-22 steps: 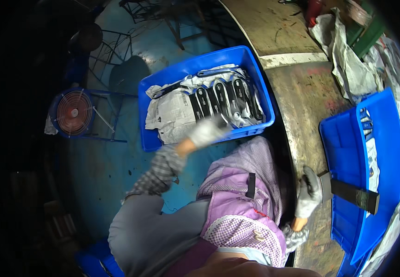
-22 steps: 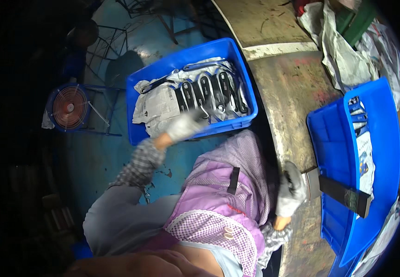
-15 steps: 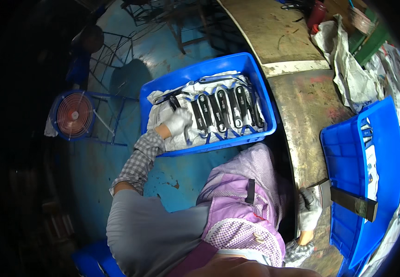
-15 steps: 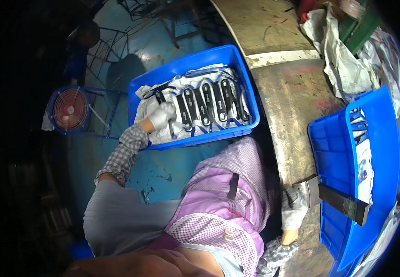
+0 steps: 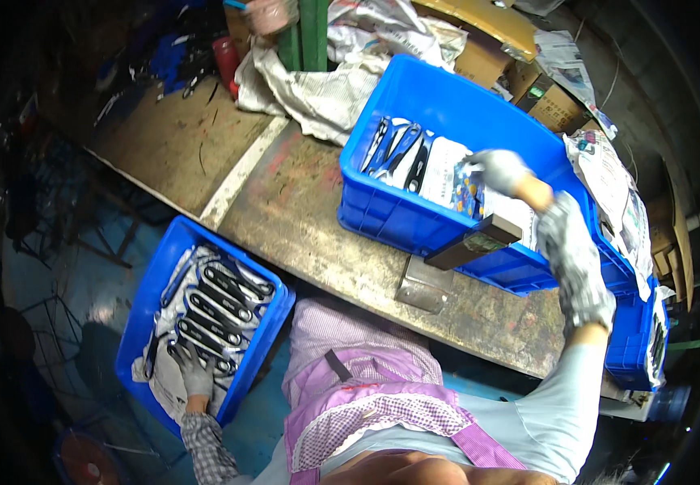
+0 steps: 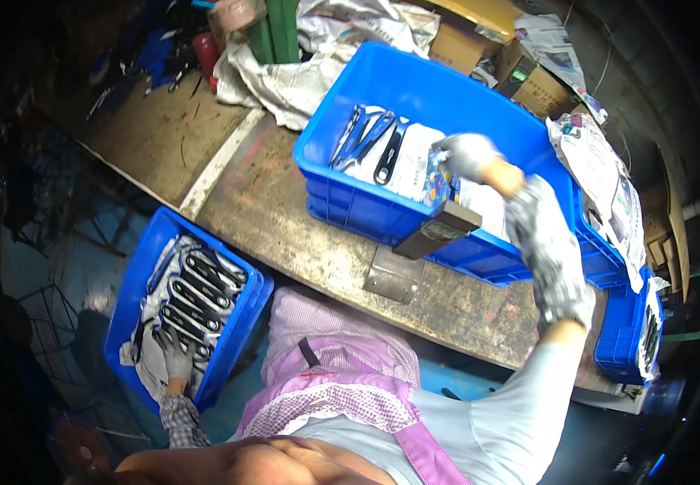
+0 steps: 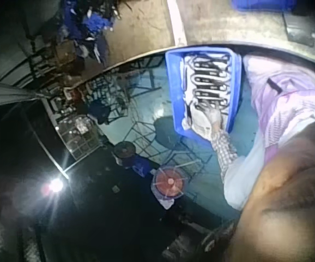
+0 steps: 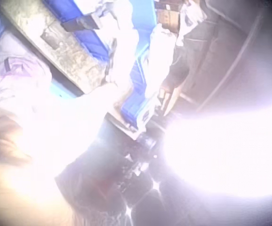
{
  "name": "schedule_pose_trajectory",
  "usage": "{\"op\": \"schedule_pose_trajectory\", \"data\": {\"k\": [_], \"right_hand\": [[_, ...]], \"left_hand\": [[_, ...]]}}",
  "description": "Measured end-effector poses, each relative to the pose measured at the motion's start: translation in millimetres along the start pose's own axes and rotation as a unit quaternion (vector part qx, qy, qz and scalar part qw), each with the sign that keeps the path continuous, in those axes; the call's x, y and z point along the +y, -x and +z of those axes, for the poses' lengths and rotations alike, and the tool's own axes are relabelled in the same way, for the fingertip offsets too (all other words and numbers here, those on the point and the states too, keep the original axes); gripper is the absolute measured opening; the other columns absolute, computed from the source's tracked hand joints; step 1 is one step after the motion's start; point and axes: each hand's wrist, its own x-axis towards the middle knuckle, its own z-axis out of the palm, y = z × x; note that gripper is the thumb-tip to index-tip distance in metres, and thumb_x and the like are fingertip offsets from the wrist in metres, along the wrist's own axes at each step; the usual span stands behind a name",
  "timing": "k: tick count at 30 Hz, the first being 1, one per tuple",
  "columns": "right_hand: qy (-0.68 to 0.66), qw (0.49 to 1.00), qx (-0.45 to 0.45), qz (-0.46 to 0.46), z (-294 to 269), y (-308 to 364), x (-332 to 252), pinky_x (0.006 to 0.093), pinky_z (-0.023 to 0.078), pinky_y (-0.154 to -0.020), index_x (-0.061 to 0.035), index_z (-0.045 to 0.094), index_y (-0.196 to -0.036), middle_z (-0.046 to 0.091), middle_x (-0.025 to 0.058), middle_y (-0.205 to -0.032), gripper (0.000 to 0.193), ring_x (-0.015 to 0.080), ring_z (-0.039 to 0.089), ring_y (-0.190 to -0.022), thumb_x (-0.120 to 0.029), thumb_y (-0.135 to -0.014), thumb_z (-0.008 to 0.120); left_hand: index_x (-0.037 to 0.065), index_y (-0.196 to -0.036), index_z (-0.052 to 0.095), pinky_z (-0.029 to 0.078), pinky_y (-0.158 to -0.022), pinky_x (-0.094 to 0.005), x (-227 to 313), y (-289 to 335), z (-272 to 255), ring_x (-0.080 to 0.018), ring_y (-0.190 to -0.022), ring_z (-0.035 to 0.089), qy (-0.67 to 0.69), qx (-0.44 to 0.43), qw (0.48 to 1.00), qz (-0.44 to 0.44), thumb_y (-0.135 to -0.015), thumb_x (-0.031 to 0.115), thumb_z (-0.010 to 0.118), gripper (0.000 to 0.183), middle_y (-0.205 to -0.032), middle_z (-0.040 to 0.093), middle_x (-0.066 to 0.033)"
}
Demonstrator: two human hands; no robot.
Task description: The person picks up metal components, checks them against a fixed inspection jig on a workbench, and sorts them into a blue storage bin by hand.
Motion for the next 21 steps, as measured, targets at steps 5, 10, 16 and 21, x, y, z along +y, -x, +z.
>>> {"op": "schedule_pose_trajectory", "data": {"k": [5,10,16,21], "right_hand": [[0.159,0.966,0.134,-0.151,63,-102,-19,0.0432,0.057,-0.076,-0.0088,0.072,-0.106,0.071,0.0156,-0.09,0.032,0.0313,0.071,-0.091,0.0,-0.077,0.065],[0.172,0.956,0.144,-0.189,71,-116,-2,0.0412,0.057,-0.074,-0.0101,0.069,-0.09,0.068,0.0127,-0.084,0.013,0.0314,0.07,-0.083,-0.007,-0.08,0.062],[-0.101,0.92,0.377,-0.017,-48,45,7,0.0348,0.057,-0.074,-0.0116,0.071,-0.11,0.074,0.0118,-0.099,0.024,0.0249,0.071,-0.086,-0.019,-0.087,0.069],[-0.491,0.751,0.306,0.319,-39,191,-106,0.0267,0.052,-0.057,-0.004,0.071,-0.103,0.074,0.0076,-0.087,0.017,0.0145,0.068,-0.069,-0.017,-0.093,0.069]], "left_hand": [[0.001,-0.152,0.036,0.023,-0.12,-0.0533,45,-7,-24,-0.0497,-0.146,0.021,-0.002,0.047,0.999,0.018,-0.084,0.036,0.075,0.086,-0.16,0.028,-0.021],[-0.001,-0.126,0.062,0.046,-0.105,-0.043,210,-29,-58,-0.0382,-0.12,0.059,0.297,0.3,0.885,0.195,-0.09,0.013,0.068,0.039,-0.129,0.063,-0.0208],[0.005,-0.123,0.067,0.044,-0.108,-0.0439,399,15,-60,-0.0311,-0.131,0.051,0.165,0.166,0.777,0.584,-0.088,0.02,0.069,0.038,-0.136,0.059,-0.0154],[0.009,-0.123,0.067,0.04,-0.113,-0.0459,412,32,-23,-0.0277,-0.133,0.049,0.246,0.217,0.76,0.561,-0.085,0.014,0.07,0.038,-0.135,0.06,-0.0065]]}}
